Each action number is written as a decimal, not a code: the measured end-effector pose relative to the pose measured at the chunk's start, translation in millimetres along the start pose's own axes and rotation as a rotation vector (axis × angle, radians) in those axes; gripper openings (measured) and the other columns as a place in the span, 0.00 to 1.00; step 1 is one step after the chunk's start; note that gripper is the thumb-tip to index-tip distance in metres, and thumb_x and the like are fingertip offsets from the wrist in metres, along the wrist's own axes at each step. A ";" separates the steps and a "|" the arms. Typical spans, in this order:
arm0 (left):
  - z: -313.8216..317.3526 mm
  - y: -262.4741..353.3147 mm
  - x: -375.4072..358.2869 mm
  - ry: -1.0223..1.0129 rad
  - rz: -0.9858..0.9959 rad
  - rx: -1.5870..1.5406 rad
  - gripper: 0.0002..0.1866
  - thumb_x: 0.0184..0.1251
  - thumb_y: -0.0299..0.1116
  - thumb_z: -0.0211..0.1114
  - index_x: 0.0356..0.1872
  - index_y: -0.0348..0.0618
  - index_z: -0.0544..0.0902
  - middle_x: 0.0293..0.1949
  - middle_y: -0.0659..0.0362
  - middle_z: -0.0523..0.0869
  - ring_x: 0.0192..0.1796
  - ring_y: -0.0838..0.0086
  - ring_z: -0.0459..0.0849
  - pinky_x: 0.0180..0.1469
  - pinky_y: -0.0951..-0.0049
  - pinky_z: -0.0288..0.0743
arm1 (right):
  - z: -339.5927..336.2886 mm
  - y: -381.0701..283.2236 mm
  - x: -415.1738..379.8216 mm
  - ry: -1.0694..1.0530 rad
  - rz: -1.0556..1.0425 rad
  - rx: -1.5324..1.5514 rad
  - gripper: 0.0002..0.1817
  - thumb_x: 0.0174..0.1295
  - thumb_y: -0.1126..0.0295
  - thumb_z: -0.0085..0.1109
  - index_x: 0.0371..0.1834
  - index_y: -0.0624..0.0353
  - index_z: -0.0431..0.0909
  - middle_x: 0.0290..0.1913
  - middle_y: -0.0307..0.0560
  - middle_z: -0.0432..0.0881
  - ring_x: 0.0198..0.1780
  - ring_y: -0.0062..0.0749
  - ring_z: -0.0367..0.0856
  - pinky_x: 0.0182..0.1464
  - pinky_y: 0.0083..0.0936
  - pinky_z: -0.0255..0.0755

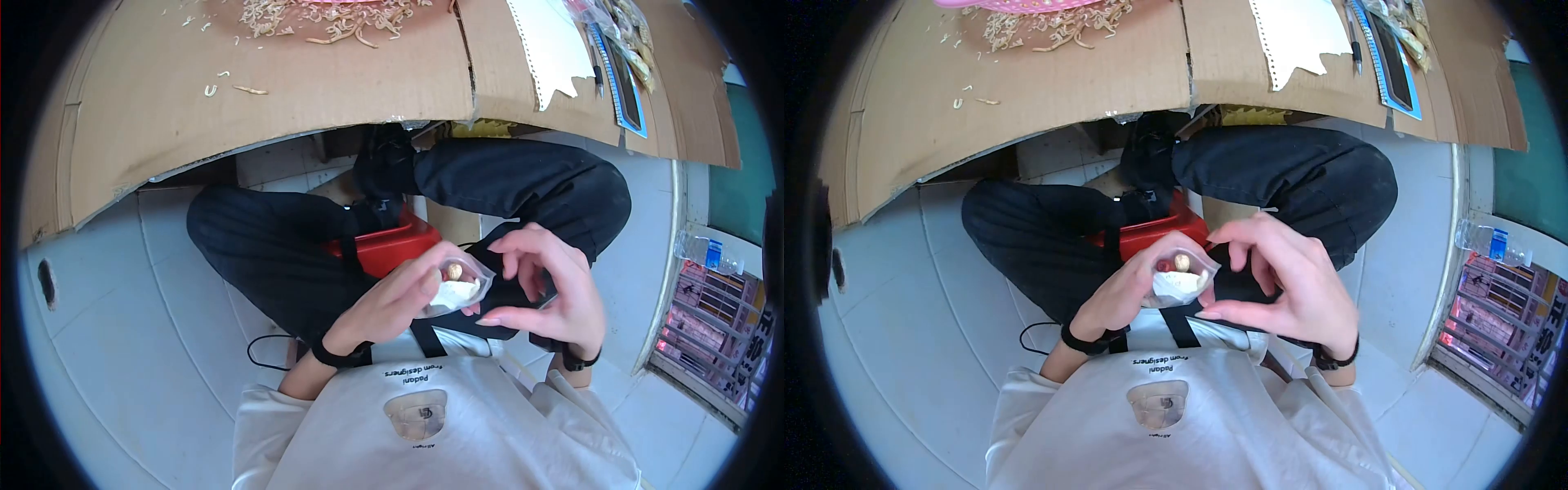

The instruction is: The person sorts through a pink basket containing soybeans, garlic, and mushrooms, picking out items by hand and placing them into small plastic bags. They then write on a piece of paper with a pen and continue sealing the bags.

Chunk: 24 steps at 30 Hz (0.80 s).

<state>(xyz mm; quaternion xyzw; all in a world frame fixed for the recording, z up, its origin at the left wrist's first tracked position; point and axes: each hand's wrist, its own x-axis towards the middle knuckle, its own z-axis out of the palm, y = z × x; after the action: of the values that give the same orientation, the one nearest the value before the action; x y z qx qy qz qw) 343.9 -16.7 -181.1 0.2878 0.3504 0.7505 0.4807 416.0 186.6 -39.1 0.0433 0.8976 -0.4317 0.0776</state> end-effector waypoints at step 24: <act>9.3 25.4 -2.7 0.423 0.139 0.733 0.12 0.82 0.27 0.58 0.45 0.29 0.89 0.34 0.47 0.89 0.33 0.57 0.90 0.37 0.68 0.81 | 62.2 45.0 -3.1 0.292 -0.102 0.389 0.06 0.68 0.75 0.73 0.36 0.65 0.86 0.35 0.42 0.84 0.29 0.18 0.72 0.32 0.19 0.63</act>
<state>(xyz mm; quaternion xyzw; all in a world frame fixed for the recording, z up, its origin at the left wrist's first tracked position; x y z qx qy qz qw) 338.8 -24.3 -155.5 0.3025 0.6646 0.6494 0.2124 431.9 166.0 -111.4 0.0739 0.8003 -0.5890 -0.0845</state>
